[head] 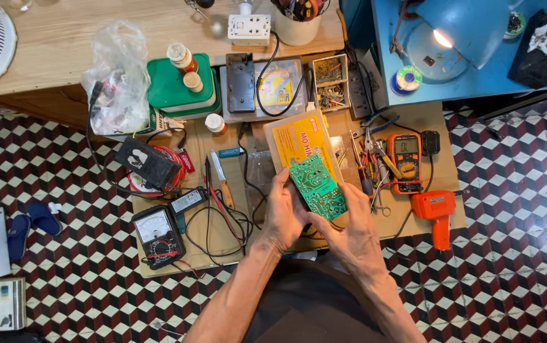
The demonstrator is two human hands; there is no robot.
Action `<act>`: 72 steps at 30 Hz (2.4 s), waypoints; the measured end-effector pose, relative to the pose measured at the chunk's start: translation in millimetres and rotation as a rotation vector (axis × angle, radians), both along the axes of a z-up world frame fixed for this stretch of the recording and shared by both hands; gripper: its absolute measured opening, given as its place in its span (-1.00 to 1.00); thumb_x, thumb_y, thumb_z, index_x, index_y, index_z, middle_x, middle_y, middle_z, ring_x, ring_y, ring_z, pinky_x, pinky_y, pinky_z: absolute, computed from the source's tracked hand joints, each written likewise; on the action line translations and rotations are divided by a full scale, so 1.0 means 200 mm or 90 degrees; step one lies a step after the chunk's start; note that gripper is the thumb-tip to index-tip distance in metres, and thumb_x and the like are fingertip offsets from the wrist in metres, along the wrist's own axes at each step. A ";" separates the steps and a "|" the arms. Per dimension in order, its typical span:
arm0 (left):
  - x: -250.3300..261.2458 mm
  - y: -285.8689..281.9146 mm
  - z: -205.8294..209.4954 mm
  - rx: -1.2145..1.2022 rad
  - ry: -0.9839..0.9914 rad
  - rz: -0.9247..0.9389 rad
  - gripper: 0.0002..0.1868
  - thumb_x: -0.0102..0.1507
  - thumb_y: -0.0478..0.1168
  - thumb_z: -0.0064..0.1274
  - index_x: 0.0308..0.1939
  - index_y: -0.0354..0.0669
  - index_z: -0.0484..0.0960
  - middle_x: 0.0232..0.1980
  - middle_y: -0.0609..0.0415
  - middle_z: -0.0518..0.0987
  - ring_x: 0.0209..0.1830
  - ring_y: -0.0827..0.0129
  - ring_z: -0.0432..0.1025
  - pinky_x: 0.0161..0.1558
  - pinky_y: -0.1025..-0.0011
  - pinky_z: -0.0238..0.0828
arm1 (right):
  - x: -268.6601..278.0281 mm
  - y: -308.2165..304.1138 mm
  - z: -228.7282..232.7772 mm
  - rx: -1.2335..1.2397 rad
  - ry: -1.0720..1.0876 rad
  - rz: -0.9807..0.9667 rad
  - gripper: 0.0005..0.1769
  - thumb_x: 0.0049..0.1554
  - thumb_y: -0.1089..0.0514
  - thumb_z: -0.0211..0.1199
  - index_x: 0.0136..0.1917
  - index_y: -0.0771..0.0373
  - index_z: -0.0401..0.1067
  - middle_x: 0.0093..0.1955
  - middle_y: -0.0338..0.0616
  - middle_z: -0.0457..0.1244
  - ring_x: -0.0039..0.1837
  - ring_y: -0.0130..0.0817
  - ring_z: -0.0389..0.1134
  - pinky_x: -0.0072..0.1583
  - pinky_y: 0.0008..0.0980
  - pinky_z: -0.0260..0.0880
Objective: The person handles a small circuit board, flips it over, and uses a heat gun to apply heat to specific areas. They then use pliers to adjust components on the board. The work is performed on a cluttered workbench with various tools and parts visible.
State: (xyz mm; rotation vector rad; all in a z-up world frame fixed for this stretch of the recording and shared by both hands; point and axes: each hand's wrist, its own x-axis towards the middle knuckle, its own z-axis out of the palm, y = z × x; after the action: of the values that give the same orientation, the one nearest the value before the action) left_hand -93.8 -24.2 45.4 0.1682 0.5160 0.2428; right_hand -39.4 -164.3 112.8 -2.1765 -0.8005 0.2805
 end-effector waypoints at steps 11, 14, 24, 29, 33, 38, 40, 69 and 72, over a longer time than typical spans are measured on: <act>0.00 -0.03 0.08 0.105 -0.040 -0.019 -0.48 0.41 0.06 -0.09 0.35 -0.14 0.42 0.28 0.12 0.49 0.29 0.37 0.37 0.36 0.28 0.29 | -0.04 -0.03 -0.10 0.069 0.134 -0.085 -0.10 0.00 0.06 0.45 0.49 0.34 0.15 0.35 0.03 0.20 0.35 -0.15 0.30 0.33 -0.27 0.32; -0.04 0.03 0.13 0.235 0.045 -0.133 -0.38 0.37 0.18 -0.18 0.37 -0.10 0.42 0.28 0.14 0.51 0.29 0.44 0.38 0.33 0.35 0.29 | 0.02 -0.10 -0.16 0.271 0.488 -0.111 -0.20 0.12 0.03 0.34 0.52 0.29 0.13 0.40 -0.05 0.19 0.38 -0.26 0.25 0.35 -0.33 0.26; -0.01 0.10 0.16 0.564 0.112 -0.182 -0.37 0.31 0.01 0.11 0.35 -0.31 0.43 0.18 -0.02 0.59 0.17 0.42 0.49 0.17 0.45 0.43 | 0.05 -0.15 -0.27 0.567 0.861 -0.040 -0.45 0.40 -0.12 -0.11 0.49 0.23 0.24 0.35 -0.01 0.28 0.36 -0.17 0.29 0.38 -0.02 0.23; 0.01 0.13 0.11 0.410 0.048 -0.272 -0.29 0.24 0.02 0.20 0.36 -0.33 0.42 0.08 -0.02 0.66 -0.05 0.41 0.56 -0.03 0.50 0.56 | 0.07 -0.14 -0.28 0.563 0.912 -0.045 -0.45 0.38 -0.13 -0.16 0.48 0.20 0.26 0.36 -0.04 0.29 0.36 -0.21 0.29 0.38 -0.08 0.21; 0.05 0.13 0.10 0.504 0.088 -0.272 -0.31 0.23 0.00 0.23 0.31 -0.38 0.48 -0.03 -0.05 0.68 -0.15 0.44 0.56 -0.19 0.49 0.55 | 0.06 -0.10 -0.33 0.577 0.963 -0.105 -0.48 0.41 -0.15 -0.10 0.48 0.14 0.25 0.34 -0.10 0.27 0.32 -0.24 0.28 0.39 -0.07 0.21; 0.05 0.10 0.13 0.466 0.087 -0.157 -0.34 0.22 -0.03 0.30 0.24 -0.45 0.52 -0.01 -0.02 0.65 -0.07 0.46 0.56 -0.07 0.52 0.57 | 0.03 -0.08 -0.30 0.554 0.983 -0.133 -0.25 0.26 -0.34 0.01 0.47 0.25 0.21 0.34 -0.09 0.26 0.34 -0.24 0.26 0.39 -0.15 0.19; 0.05 0.10 0.14 0.469 0.115 -0.155 -0.33 0.19 -0.02 0.30 0.21 -0.41 0.48 -0.02 -0.01 0.64 -0.08 0.44 0.56 -0.12 0.50 0.57 | 0.01 -0.08 -0.28 0.597 0.970 -0.093 -0.21 0.25 -0.34 0.08 0.50 0.25 0.17 0.35 -0.09 0.24 0.34 -0.25 0.24 0.39 -0.14 0.17; -0.07 0.24 0.16 0.535 -0.061 -0.091 -0.42 0.24 -0.23 0.26 0.27 -0.32 0.40 0.19 -0.02 0.56 0.22 0.34 0.47 0.33 0.31 0.41 | 0.04 -0.02 -0.24 0.304 0.579 -0.036 -0.61 0.28 0.15 0.15 0.32 0.37 0.35 0.05 -0.04 0.34 -0.13 -0.40 0.38 -0.14 -0.44 0.41; -0.07 0.23 0.17 0.590 -0.063 -0.105 -0.43 0.22 -0.23 0.28 0.26 -0.28 0.42 0.19 -0.01 0.56 0.24 0.34 0.46 0.33 0.29 0.42 | 0.05 -0.01 -0.20 0.316 0.621 -0.054 -0.61 0.19 0.20 0.13 0.28 0.33 0.31 0.04 -0.12 0.33 -0.18 -0.38 0.40 -0.23 -0.44 0.41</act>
State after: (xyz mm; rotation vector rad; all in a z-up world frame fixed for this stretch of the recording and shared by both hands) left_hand -108.0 22.1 79.3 1.0900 0.2550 0.3136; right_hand -29.7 -166.3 72.9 -1.3434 -0.1766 0.8984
